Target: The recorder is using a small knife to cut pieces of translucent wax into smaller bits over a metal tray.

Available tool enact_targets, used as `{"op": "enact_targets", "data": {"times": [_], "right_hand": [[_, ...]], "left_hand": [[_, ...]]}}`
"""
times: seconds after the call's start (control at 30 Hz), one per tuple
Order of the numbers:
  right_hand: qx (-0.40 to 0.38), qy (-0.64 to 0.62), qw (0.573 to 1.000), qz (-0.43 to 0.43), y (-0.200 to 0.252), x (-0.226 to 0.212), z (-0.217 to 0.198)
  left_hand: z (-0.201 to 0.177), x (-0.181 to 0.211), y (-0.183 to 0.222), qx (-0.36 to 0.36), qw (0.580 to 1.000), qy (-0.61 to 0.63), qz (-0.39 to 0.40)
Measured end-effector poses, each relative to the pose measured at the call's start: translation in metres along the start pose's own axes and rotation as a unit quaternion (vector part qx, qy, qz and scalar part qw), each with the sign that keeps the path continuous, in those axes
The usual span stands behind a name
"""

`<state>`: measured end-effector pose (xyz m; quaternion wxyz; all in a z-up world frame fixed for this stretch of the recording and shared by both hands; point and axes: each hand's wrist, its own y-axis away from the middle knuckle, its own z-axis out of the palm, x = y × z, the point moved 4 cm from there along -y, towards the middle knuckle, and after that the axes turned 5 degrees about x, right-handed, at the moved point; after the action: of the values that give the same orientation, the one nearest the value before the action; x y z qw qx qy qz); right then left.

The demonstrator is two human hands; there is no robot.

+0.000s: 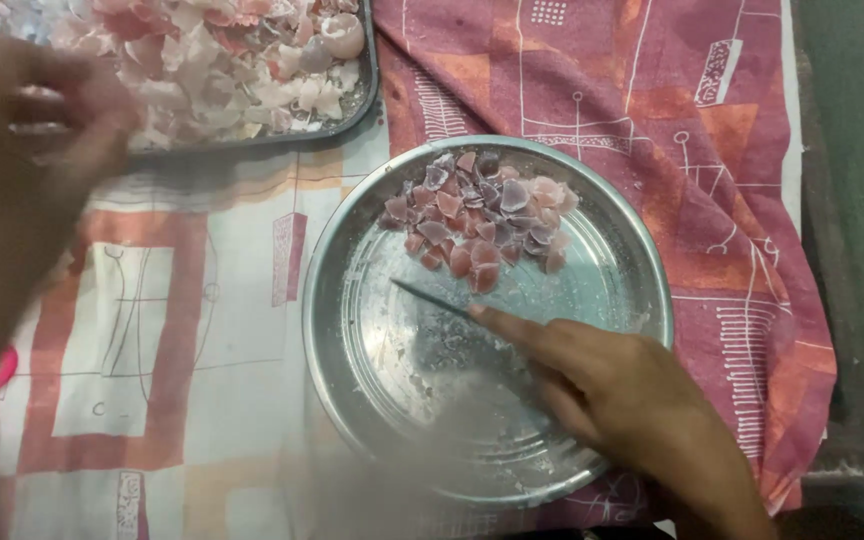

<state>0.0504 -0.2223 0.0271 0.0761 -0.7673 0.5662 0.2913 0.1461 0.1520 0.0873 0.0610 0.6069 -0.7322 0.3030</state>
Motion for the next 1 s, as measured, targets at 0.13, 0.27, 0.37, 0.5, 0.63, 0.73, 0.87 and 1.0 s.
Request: {"op": "enact_targets", "data": {"times": [0.13,0.27,0.37,0.5,0.63,0.73,0.87,1.0], "right_hand": [[0.123,0.013,0.992,0.0,0.011,-0.001,-0.018],[0.132,-0.034,0.99,0.047,0.027,0.012,-0.014],[0.097,-0.012,0.993,0.062,0.031,0.01,-0.009],[0.051,-0.013,0.995,0.085,0.033,0.011,-0.002],[0.031,0.004,0.998,0.055,0.034,0.006,0.0],[0.0,0.049,0.995,0.084,0.03,0.0,-0.001],[-0.13,0.146,0.971,0.136,0.015,-0.011,-0.014],[-0.203,0.251,0.942,0.095,0.007,-0.032,-0.029]], "left_hand": [[0.056,0.113,0.057,-0.11,0.991,0.07,0.024],[0.091,0.135,0.086,-0.142,0.976,0.147,0.069],[0.102,0.135,0.086,-0.125,0.981,0.137,0.064],[0.102,0.126,0.081,-0.134,0.983,0.123,0.017],[0.102,0.12,0.079,-0.161,0.977,0.133,-0.04],[0.1,0.117,0.076,-0.148,0.98,0.13,-0.022],[0.088,0.121,0.069,-0.094,0.985,0.14,0.033],[0.093,0.124,0.071,-0.137,0.974,0.169,0.062]]}}
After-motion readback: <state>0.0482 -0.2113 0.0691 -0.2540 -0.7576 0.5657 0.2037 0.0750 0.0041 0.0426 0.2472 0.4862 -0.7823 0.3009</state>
